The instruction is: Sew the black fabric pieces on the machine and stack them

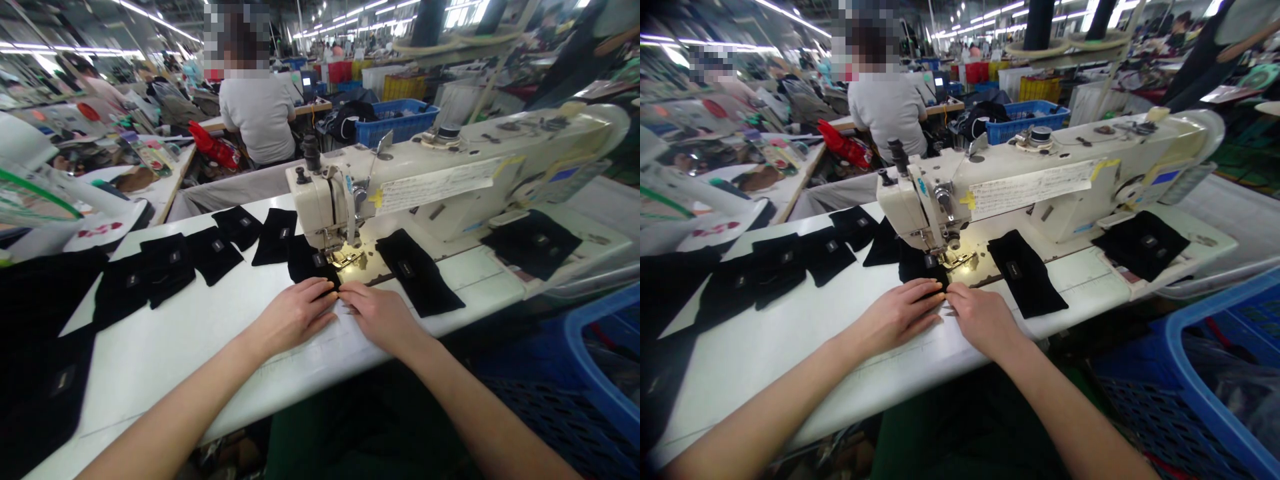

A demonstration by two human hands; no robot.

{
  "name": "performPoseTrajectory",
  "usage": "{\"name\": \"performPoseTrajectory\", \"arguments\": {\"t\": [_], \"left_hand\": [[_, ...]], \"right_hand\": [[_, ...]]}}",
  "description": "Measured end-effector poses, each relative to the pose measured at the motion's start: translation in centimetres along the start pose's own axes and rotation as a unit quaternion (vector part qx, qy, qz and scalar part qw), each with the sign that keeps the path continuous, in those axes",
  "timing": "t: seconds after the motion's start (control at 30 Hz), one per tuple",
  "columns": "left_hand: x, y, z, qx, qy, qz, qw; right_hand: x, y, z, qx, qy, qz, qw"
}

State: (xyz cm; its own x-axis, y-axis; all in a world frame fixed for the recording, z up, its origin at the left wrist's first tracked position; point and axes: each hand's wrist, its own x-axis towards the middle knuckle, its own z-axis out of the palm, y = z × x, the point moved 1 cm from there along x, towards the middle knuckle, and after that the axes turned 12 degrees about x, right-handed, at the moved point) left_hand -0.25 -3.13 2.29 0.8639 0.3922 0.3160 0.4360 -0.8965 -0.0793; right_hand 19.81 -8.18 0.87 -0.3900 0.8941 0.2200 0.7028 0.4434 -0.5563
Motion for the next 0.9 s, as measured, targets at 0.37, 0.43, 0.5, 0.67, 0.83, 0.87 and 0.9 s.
{"name": "performPoseTrajectory", "arguments": {"t": [0.37, 0.43, 0.5, 0.67, 0.83, 0.87, 0.9], "left_hand": [[0.9, -2.6, 0.6, 0.004, -0.006, -0.008, 1.000], [1.1, -3.0, 0.6, 0.002, -0.007, -0.014, 1.000], [1.2, -3.4, 0.6, -0.001, -0.005, -0.020, 1.000], [1.6, -4.7, 0.9, -0.005, -0.004, -0.027, 1.000], [1.9, -5.7, 1.1, 0.000, -0.018, -0.038, 0.999], [2.0, -5.8, 1.1, 0.001, -0.020, -0.041, 0.999], [2.0, -5.8, 1.2, 0.001, -0.022, -0.042, 0.999]], "right_hand": [[2.0, 0.6, 0.3, -0.017, 0.011, 0.011, 1.000], [2.0, 0.7, 0.5, -0.018, 0.013, 0.016, 1.000], [1.9, 0.8, 0.6, -0.019, 0.015, 0.019, 1.000], [1.4, 0.9, 0.6, -0.018, 0.016, 0.023, 0.999], [1.3, 0.8, 0.5, -0.018, 0.017, 0.031, 0.999], [1.3, 0.7, 0.4, -0.018, 0.016, 0.032, 0.999], [1.3, 0.7, 0.4, -0.017, 0.015, 0.034, 0.999]]}}
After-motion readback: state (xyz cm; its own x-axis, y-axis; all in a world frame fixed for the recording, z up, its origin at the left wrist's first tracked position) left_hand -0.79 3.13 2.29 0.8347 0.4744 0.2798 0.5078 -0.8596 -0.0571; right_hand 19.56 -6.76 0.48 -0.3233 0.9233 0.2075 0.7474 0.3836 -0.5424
